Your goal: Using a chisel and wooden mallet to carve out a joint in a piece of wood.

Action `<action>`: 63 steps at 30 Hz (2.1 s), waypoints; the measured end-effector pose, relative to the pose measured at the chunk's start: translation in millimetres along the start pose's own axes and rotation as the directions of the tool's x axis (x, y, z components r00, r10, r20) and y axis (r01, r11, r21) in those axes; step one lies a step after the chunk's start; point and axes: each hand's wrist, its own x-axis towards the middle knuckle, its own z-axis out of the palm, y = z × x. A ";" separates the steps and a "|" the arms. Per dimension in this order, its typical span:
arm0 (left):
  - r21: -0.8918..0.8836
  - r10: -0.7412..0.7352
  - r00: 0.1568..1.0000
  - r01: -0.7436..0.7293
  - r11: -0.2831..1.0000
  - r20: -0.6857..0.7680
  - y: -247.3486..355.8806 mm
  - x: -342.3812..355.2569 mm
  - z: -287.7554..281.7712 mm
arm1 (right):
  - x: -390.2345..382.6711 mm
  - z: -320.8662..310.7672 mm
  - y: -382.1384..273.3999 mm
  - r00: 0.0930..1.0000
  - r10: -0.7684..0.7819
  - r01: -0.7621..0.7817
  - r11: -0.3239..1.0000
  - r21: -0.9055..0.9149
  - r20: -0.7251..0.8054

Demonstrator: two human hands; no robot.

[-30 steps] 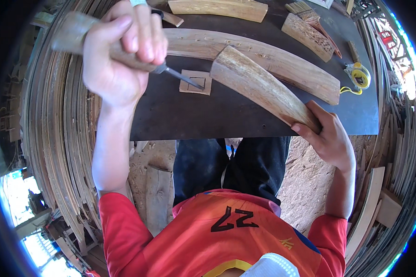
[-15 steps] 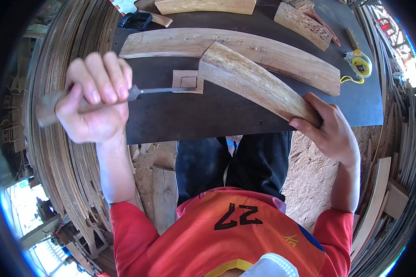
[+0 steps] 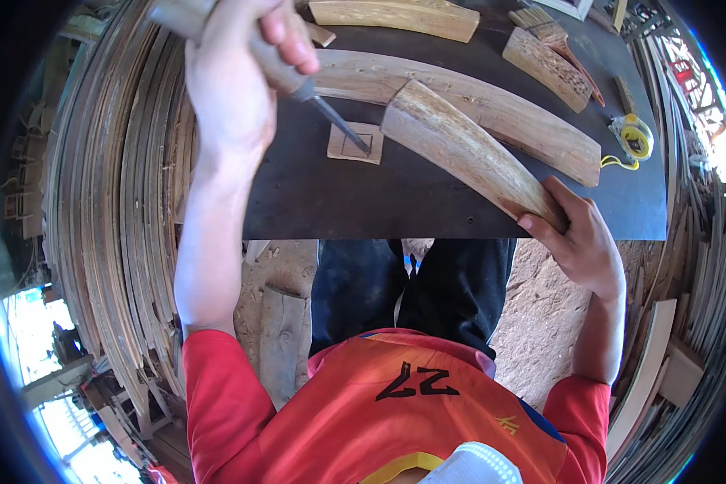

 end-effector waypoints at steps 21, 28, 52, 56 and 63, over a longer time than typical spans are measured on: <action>0.213 0.225 0.972 -0.235 0.949 0.071 -4.3 -12.8 43.9 | -6.6 -89.1 -99.9 0.778 -0.320 0.309 0.944 -0.115 -0.541; 0.152 0.143 0.990 -0.141 0.978 -0.003 -4.0 -15.0 49.3 | -5.5 -82.7 -111.6 0.765 -0.349 0.365 0.927 -0.082 -0.541; 0.121 0.146 0.988 -0.152 0.981 0.055 -9.5 -21.9 49.9 | -3.1 -87.8 -130.3 0.721 -0.583 0.336 0.766 -0.548 -0.373; 0.115 0.146 0.986 -0.154 0.981 0.076 -7.7 -26.7 44.5 | -18.1 -103.7 -140.2 0.782 -0.462 0.389 0.886 -0.252 -0.419; 0.065 0.164 0.986 -0.167 0.984 0.043 -9.7 -25.1 49.0 | -9.3 -99.9 -129.1 0.821 -0.506 0.285 0.763 -0.580 -0.262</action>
